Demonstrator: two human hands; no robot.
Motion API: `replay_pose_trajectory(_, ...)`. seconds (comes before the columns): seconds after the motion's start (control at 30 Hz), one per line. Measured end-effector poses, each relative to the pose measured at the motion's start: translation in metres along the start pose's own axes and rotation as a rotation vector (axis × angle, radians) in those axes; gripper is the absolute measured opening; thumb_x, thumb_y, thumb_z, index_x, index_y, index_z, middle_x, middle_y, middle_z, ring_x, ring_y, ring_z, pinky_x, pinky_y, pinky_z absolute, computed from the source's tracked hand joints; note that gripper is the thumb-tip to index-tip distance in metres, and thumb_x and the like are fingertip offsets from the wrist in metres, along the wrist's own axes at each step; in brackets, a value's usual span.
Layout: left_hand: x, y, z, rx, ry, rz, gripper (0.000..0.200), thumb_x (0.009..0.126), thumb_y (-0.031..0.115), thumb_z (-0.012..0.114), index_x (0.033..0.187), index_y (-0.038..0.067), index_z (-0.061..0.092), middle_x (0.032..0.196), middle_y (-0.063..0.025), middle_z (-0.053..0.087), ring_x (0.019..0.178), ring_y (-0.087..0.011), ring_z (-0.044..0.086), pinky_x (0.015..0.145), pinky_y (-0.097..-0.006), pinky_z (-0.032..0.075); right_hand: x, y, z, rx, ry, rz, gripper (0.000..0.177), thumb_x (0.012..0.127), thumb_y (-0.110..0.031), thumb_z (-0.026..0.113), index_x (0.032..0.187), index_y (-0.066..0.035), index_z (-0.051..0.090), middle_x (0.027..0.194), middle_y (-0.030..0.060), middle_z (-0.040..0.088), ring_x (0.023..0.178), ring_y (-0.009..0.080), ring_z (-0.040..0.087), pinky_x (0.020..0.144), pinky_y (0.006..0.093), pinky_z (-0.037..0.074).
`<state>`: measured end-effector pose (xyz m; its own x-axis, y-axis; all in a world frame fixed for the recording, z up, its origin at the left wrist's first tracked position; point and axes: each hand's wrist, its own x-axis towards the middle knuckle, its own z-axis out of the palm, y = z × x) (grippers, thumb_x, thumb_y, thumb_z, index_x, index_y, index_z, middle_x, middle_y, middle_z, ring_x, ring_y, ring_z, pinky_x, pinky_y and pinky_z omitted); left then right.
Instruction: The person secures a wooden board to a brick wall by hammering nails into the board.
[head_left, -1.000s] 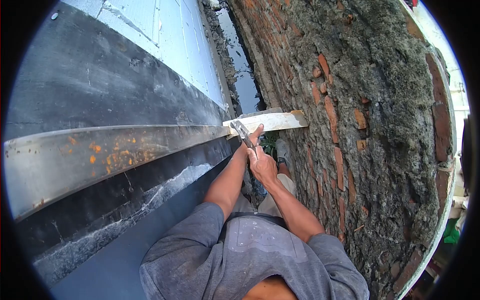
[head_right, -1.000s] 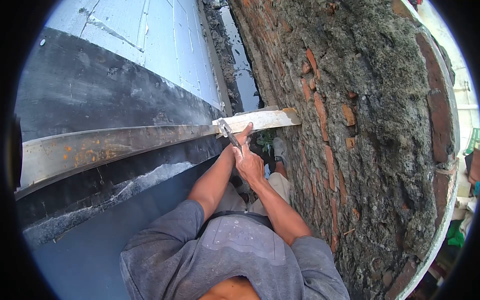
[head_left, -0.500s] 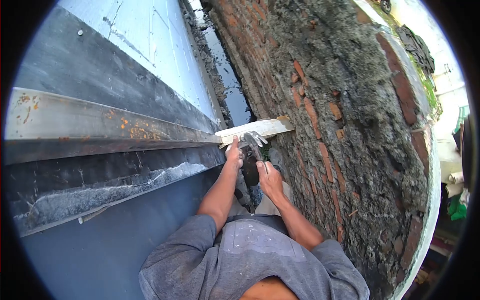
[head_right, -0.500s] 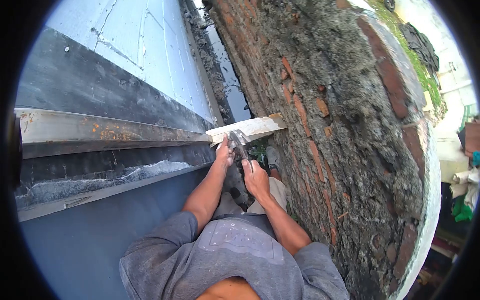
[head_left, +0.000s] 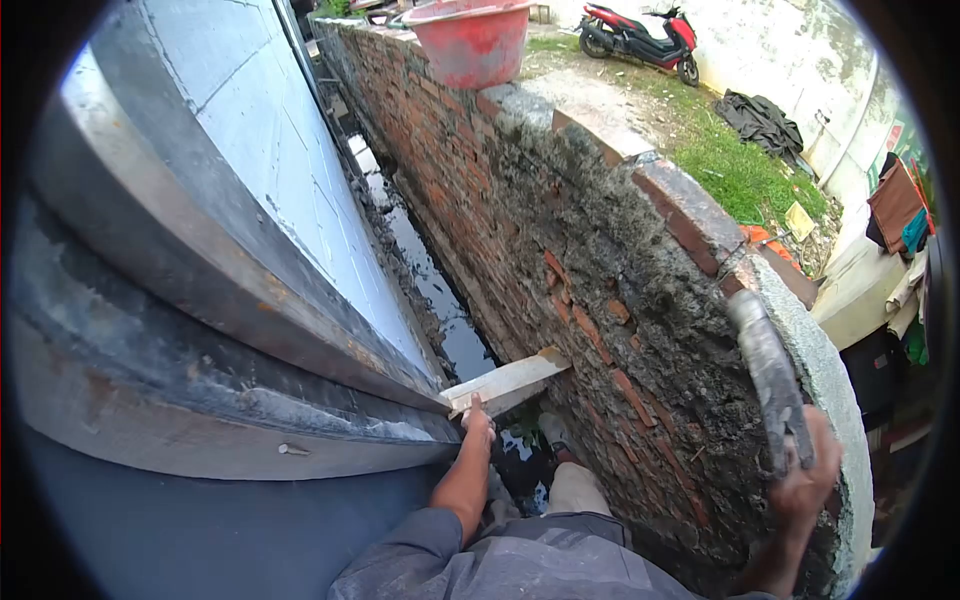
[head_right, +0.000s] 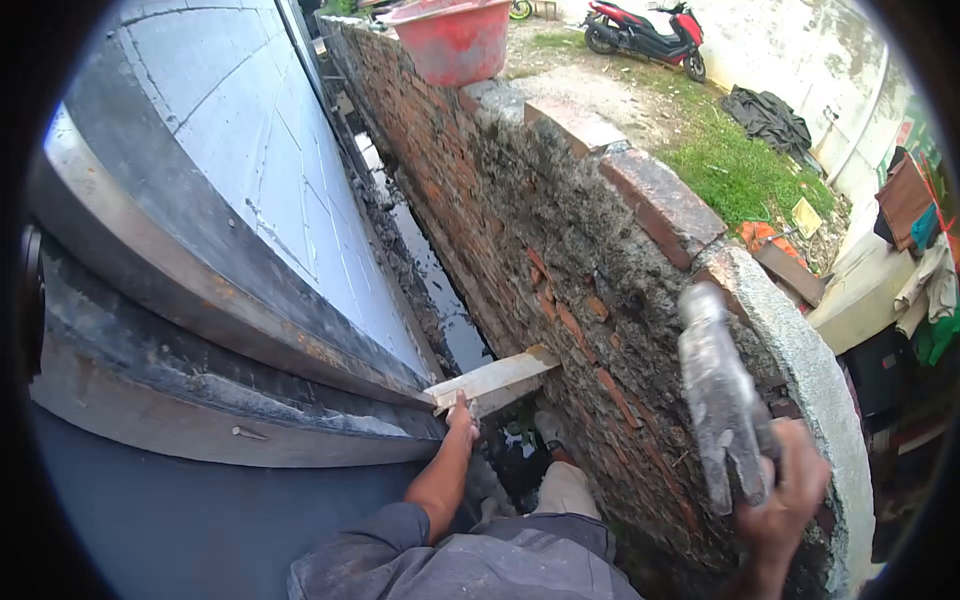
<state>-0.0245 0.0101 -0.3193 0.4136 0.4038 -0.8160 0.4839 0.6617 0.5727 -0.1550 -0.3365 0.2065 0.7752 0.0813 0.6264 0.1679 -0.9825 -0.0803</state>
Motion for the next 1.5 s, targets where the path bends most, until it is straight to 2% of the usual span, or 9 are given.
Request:
replay_pose_trajectory(0.03, -0.002, 0.000, 0.002, 0.025, 0.032, -0.032, 0.046, 0.084, 0.059, 0.067, 0.082, 0.014, 0.058, 0.050, 0.0010, 0.042, 0.036, -0.0125, 0.033, 0.036, -0.0297, 0.026, 0.007, 0.007, -0.015, -0.275, 0.120, -0.109, 0.046, 0.097, -0.042, 0.055, 0.098, 0.003, 0.061, 0.080, 0.0168, 0.058, 0.067, 0.0299, 0.058, 0.060, 0.0374, 0.044)
replay_pose_trajectory(0.3, 0.043, -0.083, -0.040, 0.545, -0.146, 0.159, 0.053, 0.079, 0.053, 0.074, 0.094, 0.002, 0.069, 0.083, -0.0124, 0.069, 0.065, -0.0179, 0.061, 0.060, -0.0333, 0.047, 0.041, 0.084, -0.015, -0.324, -0.101, -0.058, 0.034, 0.091, -0.033, 0.062, 0.092, 0.000, 0.057, 0.079, 0.0189, 0.054, 0.073, 0.0417, 0.055, 0.063, 0.0469, 0.043)
replay_pose_trajectory(0.37, -0.001, -0.079, -0.054, 0.786, -0.033, 0.042, 0.081, 0.070, 0.059, 0.077, 0.112, -0.009, 0.065, 0.123, -0.0290, 0.061, 0.123, -0.0340, 0.054, 0.102, -0.0390, 0.043, 0.035, 0.079, -0.007, -0.292, -0.096, -0.020, 0.034, 0.091, -0.033, 0.062, 0.092, 0.001, 0.057, 0.083, 0.0194, 0.055, 0.078, 0.0419, 0.056, 0.066, 0.0473, 0.044)
replay_pose_trajectory(0.6, -0.026, -0.079, -0.077, 0.942, -0.117, 0.068, 0.073, 0.068, 0.056, 0.079, 0.105, -0.007, 0.069, 0.112, -0.0218, 0.068, 0.107, -0.0318, 0.065, 0.092, -0.0385, 0.049, 0.030, 0.086, 0.002, -0.335, -0.153, 0.169, 0.042, 0.096, -0.037, 0.054, 0.102, 0.004, 0.054, 0.105, 0.0237, 0.056, 0.099, 0.0434, 0.054, 0.082, 0.0485, 0.045)
replay_pose_trajectory(0.7, -0.052, -0.073, -0.064, 1.011, -0.268, 0.113, 0.063, 0.073, 0.061, 0.072, 0.089, 0.000, 0.074, 0.101, -0.0173, 0.072, 0.097, -0.0281, 0.068, 0.085, -0.0374, 0.051, 0.025, 0.099, 0.011, -0.344, -0.066, 0.096, 0.038, 0.094, -0.034, 0.056, 0.102, 0.003, 0.052, 0.103, 0.0246, 0.054, 0.097, 0.0442, 0.052, 0.083, 0.0494, 0.043)
replay_pose_trajectory(0.9, -0.109, -0.057, 0.018, 1.057, -0.482, 0.338, 0.057, 0.082, 0.058, 0.064, 0.100, 0.005, 0.073, 0.094, -0.0137, 0.072, 0.092, -0.0264, 0.068, 0.084, -0.0373, 0.049, 0.026, 0.095, 0.013, -0.309, 0.023, 0.112, 0.035, 0.085, -0.030, 0.063, 0.093, 0.002, 0.050, 0.094, 0.0224, 0.050, 0.093, 0.0419, 0.050, 0.082, 0.0492, 0.040)
replay_pose_trajectory(1.07, -0.243, 0.055, 0.077, 1.018, -0.696, 0.970, 0.040, 0.085, 0.041, 0.065, 0.101, 0.005, 0.072, 0.086, -0.0103, 0.071, 0.078, -0.0204, 0.067, 0.075, -0.0336, 0.050, 0.024, 0.093, 0.019, -0.261, 0.087, 0.142, 0.036, 0.080, -0.028, 0.069, 0.091, 0.001, 0.051, 0.095, 0.0209, 0.051, 0.095, 0.0398, 0.051, 0.084, 0.0480, 0.040)
replay_pose_trajectory(1.23, -0.436, 0.211, 0.058, 0.532, -0.846, 1.247, 0.028, 0.088, 0.024, 0.073, 0.106, 0.003, 0.069, 0.081, 0.0026, 0.067, 0.068, -0.0019, 0.052, 0.062, -0.0195, 0.043, 0.026, 0.092, 0.014, -0.198, 0.060, 0.186, 0.038, 0.078, -0.031, 0.071, 0.090, 0.001, 0.052, 0.095, 0.0204, 0.052, 0.097, 0.0395, 0.051, 0.086, 0.0475, 0.040)
replay_pose_trajectory(1.5, -0.586, 0.342, 0.017, 0.084, -0.117, 2.334, 0.027, 0.085, 0.024, 0.076, 0.101, 0.003, 0.071, 0.063, 0.0071, 0.050, 0.054, 0.0000, 0.033, 0.050, -0.0192, 0.023, 0.024, 0.093, 0.016, -0.256, 0.148, 0.128, 0.043, 0.080, -0.037, 0.071, 0.090, 0.001, 0.054, 0.096, 0.0202, 0.054, 0.096, 0.0388, 0.052, 0.086, 0.0474, 0.041)
